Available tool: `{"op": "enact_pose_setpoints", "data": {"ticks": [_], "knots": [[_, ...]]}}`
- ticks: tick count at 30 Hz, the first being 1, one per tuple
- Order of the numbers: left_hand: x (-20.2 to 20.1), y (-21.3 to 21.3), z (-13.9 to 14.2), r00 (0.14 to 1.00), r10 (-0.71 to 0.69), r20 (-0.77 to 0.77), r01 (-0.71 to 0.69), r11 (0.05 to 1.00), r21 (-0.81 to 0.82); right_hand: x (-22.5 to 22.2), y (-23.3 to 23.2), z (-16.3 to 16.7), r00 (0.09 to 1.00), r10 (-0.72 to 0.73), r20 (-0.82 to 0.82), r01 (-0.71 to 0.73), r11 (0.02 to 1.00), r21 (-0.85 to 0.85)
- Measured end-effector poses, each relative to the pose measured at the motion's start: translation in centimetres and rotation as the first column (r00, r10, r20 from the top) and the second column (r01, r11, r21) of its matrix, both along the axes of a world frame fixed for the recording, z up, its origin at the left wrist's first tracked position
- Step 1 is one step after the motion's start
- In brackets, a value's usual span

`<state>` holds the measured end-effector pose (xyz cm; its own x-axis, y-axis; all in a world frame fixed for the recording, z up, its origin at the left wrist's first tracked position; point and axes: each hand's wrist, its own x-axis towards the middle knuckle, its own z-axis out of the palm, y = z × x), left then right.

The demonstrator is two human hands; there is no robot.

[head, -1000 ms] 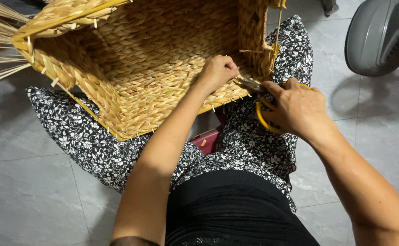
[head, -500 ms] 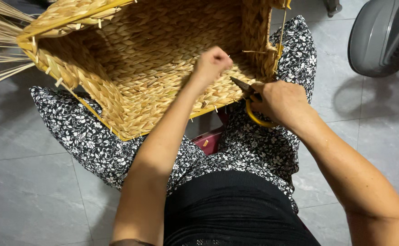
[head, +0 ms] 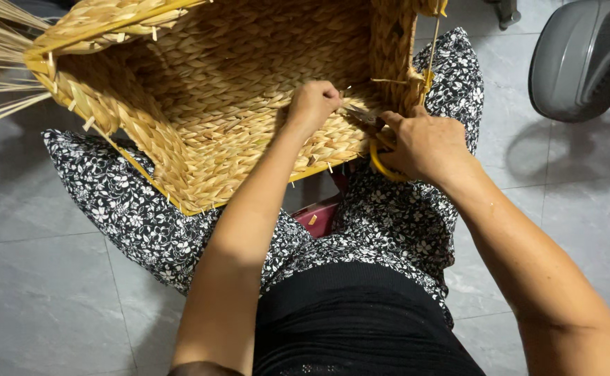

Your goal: The person sits on the floor with a woven water-hyacinth basket on their lap and uses scissors to trim off protruding wooden stick ends around the basket rim. They rotate the basket to reach different sides and pull loose trimmed pieces away by hand.

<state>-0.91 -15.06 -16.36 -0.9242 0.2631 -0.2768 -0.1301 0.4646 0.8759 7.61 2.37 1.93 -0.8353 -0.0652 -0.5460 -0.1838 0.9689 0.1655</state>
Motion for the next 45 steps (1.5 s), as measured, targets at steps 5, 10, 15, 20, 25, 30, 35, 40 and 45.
{"op": "enact_pose_setpoints", "data": {"ticks": [5, 10, 15, 20, 25, 30, 35, 40, 45], "knots": [[-0.5, -1.9, 0.0, 0.999, -0.005, 0.034, 0.006, 1.000, -0.022, -0.9, -0.8, -1.1, 1.000, 0.031, 0.004, -0.030, 0.997, -0.066], [-0.7, -1.7, -0.1, 0.987, 0.005, 0.159, 0.004, 0.998, -0.061, -1.4, -1.0, -0.9, 0.999, 0.018, 0.043, -0.016, 0.999, -0.048], [-0.8, -1.8, 0.1, 0.991, -0.013, 0.135, 0.016, 1.000, -0.022, -1.2, -1.4, -0.7, 0.999, -0.007, 0.043, 0.010, 0.998, -0.068], [-0.7, -1.6, 0.4, 0.994, -0.022, 0.105, 0.026, 0.999, -0.035, -2.6, -1.7, -1.9, 0.991, -0.018, 0.136, 0.033, 0.994, -0.105], [-1.7, -1.1, 0.0, 0.954, 0.100, 0.281, -0.103, 0.995, -0.005, -2.6, -0.8, -2.2, 0.993, -0.019, 0.113, 0.036, 0.989, -0.147], [-2.7, -0.4, -0.3, 1.000, 0.019, 0.019, -0.018, 0.998, -0.052, -0.7, -0.5, -0.8, 0.994, -0.058, 0.091, 0.069, 0.990, -0.122], [-2.6, 2.0, -0.1, 0.997, -0.068, 0.048, 0.076, 0.976, -0.204, 0.1, -0.2, 1.0, 0.996, -0.062, -0.068, 0.050, 0.983, -0.174], [-3.1, 3.8, -0.1, 0.995, -0.082, 0.056, 0.095, 0.949, -0.299, -0.9, -0.9, 1.8, 0.990, -0.133, 0.037, 0.136, 0.986, -0.092], [-3.0, 3.7, -0.3, 0.997, -0.070, 0.022, 0.073, 0.950, -0.304, -2.3, -2.1, 1.3, 0.988, -0.145, 0.051, 0.147, 0.989, -0.022]]}}
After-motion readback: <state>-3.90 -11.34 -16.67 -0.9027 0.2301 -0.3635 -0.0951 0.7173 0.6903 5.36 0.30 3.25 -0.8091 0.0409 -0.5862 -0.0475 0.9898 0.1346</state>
